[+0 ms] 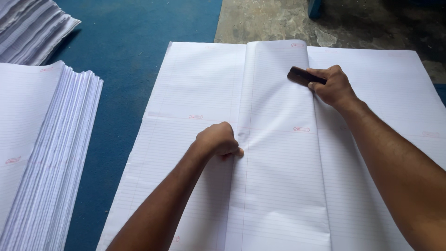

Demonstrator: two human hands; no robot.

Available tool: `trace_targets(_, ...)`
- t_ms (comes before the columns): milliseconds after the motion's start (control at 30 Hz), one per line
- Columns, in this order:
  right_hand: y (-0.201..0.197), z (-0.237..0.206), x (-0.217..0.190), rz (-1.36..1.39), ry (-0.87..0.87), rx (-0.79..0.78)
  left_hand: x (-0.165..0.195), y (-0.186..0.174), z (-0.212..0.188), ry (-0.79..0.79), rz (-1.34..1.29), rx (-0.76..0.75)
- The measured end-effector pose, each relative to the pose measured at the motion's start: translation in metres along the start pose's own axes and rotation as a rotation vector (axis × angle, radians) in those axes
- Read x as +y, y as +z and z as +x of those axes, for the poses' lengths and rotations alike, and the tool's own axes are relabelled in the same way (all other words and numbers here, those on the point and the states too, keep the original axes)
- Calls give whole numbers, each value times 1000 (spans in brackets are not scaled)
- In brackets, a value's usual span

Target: The person folds large lined paper sheets in half and uses a wooden block to press the crease. They repeat this process for multiple sheets, stacking the folded sheets to the side.

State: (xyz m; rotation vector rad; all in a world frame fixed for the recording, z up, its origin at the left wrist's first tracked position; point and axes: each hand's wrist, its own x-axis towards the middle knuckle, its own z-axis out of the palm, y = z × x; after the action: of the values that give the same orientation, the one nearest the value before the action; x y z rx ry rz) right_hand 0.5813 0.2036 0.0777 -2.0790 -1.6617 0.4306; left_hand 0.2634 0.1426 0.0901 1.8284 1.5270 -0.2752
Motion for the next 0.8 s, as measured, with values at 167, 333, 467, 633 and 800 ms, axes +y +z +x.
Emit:
trace_targets(167,0,20,-2,40,23,-12,0,2,-6,11,0,7)
trace_targets(333,0,33,-2,35,5,-2,1,4,-8,-12,-22,0)
trace_targets(467,-1,45,-1,24,19,18,2,7,-9,-26,-47,5)
trace_targets(633,5,62,-2,6,78,70,4,6,-11,-26,-44,-4)
trace_targets(800,7,77,-10,-23,137,128,5,6,-14,-47,-59,7)
